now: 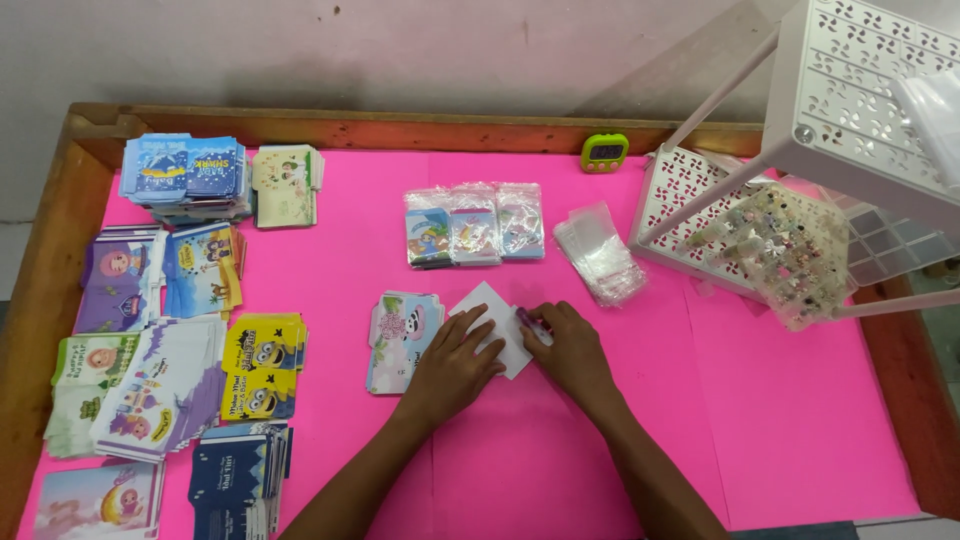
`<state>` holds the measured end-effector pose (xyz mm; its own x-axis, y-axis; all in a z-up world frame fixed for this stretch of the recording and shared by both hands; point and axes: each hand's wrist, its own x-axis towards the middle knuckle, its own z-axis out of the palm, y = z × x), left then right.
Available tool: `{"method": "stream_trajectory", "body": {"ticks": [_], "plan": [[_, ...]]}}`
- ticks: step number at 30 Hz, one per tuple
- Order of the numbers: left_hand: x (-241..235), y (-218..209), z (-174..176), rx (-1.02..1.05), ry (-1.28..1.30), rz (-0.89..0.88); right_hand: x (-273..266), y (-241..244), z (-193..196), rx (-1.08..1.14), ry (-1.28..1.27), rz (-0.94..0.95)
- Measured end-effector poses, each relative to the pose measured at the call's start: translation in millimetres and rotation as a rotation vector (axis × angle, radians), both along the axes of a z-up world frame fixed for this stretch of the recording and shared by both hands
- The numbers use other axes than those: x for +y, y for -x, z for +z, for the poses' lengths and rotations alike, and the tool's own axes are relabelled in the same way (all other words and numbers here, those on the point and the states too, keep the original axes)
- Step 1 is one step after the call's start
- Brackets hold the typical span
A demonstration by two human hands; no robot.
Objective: Marking small handcrafted cards with a marker and packaging them into individual plastic sleeves.
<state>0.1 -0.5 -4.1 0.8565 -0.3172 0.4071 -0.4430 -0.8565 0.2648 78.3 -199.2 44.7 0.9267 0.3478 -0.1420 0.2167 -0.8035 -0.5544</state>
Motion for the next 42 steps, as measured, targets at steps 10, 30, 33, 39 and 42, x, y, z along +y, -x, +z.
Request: {"method": "stream_trajectory", "body": {"ticks": [10,30,33,39,42], "plan": [[-1.4,0.9,1.8,0.006,0.003,-0.017,7.6,-0.9,-13.7,-0.13,-0.068,0.017],[-1.5,2.1,3.8,0.067,-0.012,-0.009,-26.8,61.8,-17.3,-0.102,0.011,0.059],[-0.8,2.6,9.1,0.055,0.012,-0.012,-21.2,77.5,-16.3,-0.081,-0.025,0.124],[-3.1,0.8,3.1,0.044,-0.021,-0.004,-39.5,60.1,38.1,0.132,-0.244,0.11],[-3.5,-0.4,-0.7,0.054,-0.036,-0.018,-66.9,44.6,19.2,0.149,-0.392,-0.146]]}}
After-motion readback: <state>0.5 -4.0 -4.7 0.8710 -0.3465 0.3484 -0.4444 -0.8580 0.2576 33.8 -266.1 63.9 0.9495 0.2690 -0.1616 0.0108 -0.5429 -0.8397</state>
